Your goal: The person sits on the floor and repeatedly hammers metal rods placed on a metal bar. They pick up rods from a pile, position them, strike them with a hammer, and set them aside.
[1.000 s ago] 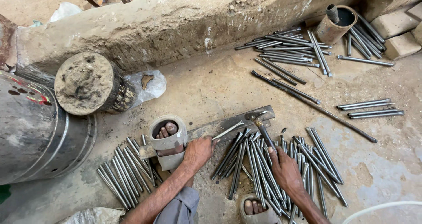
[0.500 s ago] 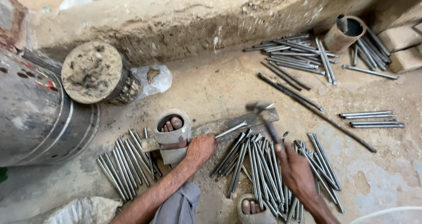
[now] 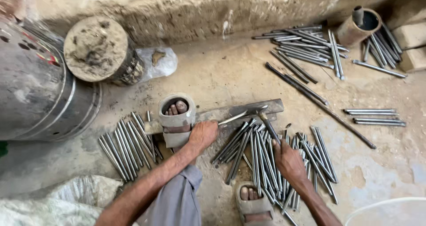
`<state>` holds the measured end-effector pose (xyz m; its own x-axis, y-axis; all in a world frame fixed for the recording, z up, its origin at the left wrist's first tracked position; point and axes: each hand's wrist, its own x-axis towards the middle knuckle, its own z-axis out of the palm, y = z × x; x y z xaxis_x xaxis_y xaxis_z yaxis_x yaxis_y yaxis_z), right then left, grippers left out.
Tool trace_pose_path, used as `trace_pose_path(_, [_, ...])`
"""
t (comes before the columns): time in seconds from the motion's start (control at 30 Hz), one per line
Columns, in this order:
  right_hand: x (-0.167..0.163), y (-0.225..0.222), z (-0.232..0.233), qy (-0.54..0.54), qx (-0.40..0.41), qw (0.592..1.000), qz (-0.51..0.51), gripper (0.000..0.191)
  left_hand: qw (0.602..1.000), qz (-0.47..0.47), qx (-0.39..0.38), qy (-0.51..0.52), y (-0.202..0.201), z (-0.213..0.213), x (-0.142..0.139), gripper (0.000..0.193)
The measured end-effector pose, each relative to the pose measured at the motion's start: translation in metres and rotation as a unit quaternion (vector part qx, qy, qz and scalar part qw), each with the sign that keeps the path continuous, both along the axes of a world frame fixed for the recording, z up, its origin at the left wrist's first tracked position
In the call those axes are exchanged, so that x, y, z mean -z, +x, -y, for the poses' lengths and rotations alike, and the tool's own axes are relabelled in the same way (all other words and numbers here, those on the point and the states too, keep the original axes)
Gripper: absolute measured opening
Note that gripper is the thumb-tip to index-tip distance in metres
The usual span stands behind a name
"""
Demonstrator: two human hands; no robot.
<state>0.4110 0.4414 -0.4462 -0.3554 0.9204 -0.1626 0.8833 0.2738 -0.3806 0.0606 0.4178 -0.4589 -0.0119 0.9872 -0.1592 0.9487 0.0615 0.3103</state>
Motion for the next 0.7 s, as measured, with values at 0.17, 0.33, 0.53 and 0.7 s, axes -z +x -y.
trace_pose_path(0.17, [-0.049, -0.014, -0.017, -0.162, 0.189, 0.968, -0.038, 0.055, 1.0, -0.003, -0.006, -0.019, -0.007, -0.008, -0.004, 0.022])
trace_pose_path(0.33, [-0.065, -0.042, 0.005, -0.124, 0.192, 0.958, -0.171, 0.055, 0.999, 0.025, -0.016, -0.044, -0.007, -0.005, -0.005, 0.026])
trace_pose_path(0.53, [-0.04, -0.055, -0.037, -0.098, 0.004, 0.995, 0.003, 0.059, 0.998, -0.005, 0.006, -0.061, -0.011, -0.017, -0.018, 0.031])
trace_pose_path(0.7, [-0.029, -0.032, -0.036, -0.155, 0.093, 0.983, 0.009, 0.066, 0.998, 0.017, -0.017, -0.057, 0.0, -0.007, -0.026, 0.042])
